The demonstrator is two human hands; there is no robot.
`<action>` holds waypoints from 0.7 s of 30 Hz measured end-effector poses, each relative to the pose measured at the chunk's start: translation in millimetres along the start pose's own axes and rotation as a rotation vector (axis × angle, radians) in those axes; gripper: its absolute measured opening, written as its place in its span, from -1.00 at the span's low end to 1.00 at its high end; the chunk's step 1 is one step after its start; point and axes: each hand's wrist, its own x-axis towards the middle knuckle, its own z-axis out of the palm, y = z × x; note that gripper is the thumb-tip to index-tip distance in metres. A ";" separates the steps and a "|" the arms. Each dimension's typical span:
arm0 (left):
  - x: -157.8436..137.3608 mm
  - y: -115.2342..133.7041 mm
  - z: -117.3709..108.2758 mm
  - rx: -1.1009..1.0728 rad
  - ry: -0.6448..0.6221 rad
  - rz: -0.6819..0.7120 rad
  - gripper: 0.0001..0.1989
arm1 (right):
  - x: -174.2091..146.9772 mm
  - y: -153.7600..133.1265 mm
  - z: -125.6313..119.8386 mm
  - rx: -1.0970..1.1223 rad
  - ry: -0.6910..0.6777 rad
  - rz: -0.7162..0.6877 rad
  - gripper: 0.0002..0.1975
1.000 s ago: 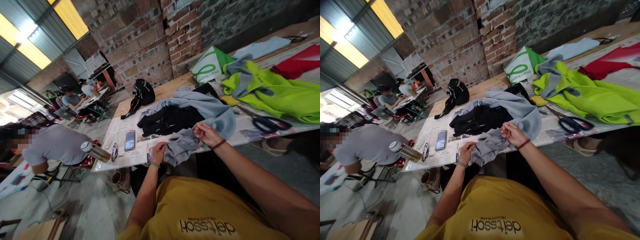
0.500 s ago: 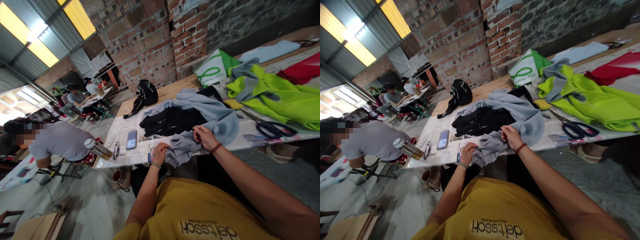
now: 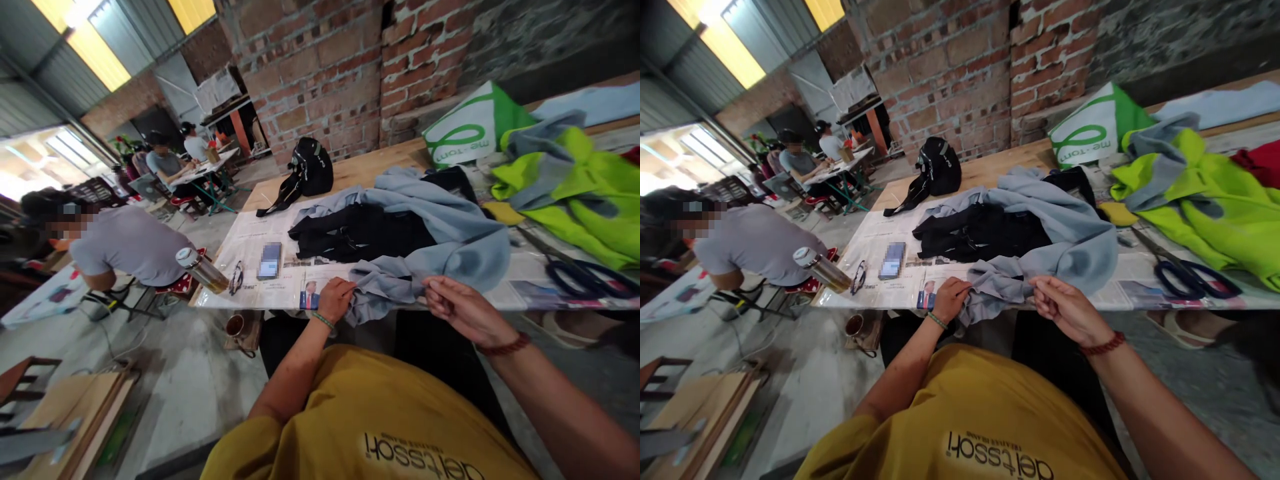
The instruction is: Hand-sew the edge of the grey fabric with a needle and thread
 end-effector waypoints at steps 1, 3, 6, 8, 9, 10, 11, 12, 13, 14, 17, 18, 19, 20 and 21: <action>-0.1 -0.2 -0.4 0.024 -0.011 0.004 -0.79 | -5.4 5.5 -0.7 -0.030 -0.008 0.030 -0.74; -0.5 -0.5 -0.9 0.072 -0.024 0.010 -0.78 | -15.2 18.5 -3.3 -0.098 -0.037 0.090 -0.73; -1.4 -1.5 -0.6 0.121 -0.038 0.019 -0.78 | -26.6 39.6 -14.7 -0.180 -0.080 0.189 -0.72; -2.1 -2.5 0.0 0.139 -0.048 0.022 -0.77 | -32.1 50.8 -28.6 -0.221 -0.082 0.255 -0.71; -2.3 -2.9 0.1 0.145 -0.053 0.022 -0.77 | -34.4 54.8 -37.1 -0.232 -0.078 0.284 -0.71; -2.5 -3.3 0.2 0.148 -0.057 0.024 -0.77 | -36.8 57.8 -46.2 -0.235 -0.064 0.308 -0.71; -2.6 -3.7 0.1 0.148 -0.060 0.028 -0.77 | -39.4 59.9 -55.7 -0.226 -0.044 0.326 -0.71; -2.8 -3.9 -0.1 0.145 -0.062 0.035 -0.77 | -42.1 61.4 -65.2 -0.210 -0.021 0.340 -0.71; -2.9 -4.2 -0.4 0.142 -0.063 0.044 -0.77 | -45.0 62.5 -74.5 -0.192 0.004 0.352 -0.72; -3.1 -4.4 -0.6 0.137 -0.063 0.052 -0.77 | -48.0 63.5 -83.7 -0.171 0.029 0.360 -0.73; -3.7 -5.4 -0.7 0.117 -0.055 0.063 -0.78 | -56.3 67.8 -110.6 -0.134 0.117 0.364 -0.74; -4.0 -5.8 -0.5 0.117 -0.052 0.065 -0.78 | -58.7 69.5 -119.5 -0.132 0.155 0.355 -0.74; -4.2 -6.3 -0.3 0.122 -0.051 0.067 -0.78 | -61.0 71.3 -128.4 -0.133 0.191 0.348 -0.75; -4.4 -6.7 -0.2 0.134 -0.052 0.070 -0.78 | -63.5 72.8 -137.2 -0.136 0.226 0.339 -0.76; -4.4 -7.0 -0.3 0.151 -0.054 0.071 -0.78 | -66.5 74.2 -145.7 -0.145 0.261 0.336 -0.76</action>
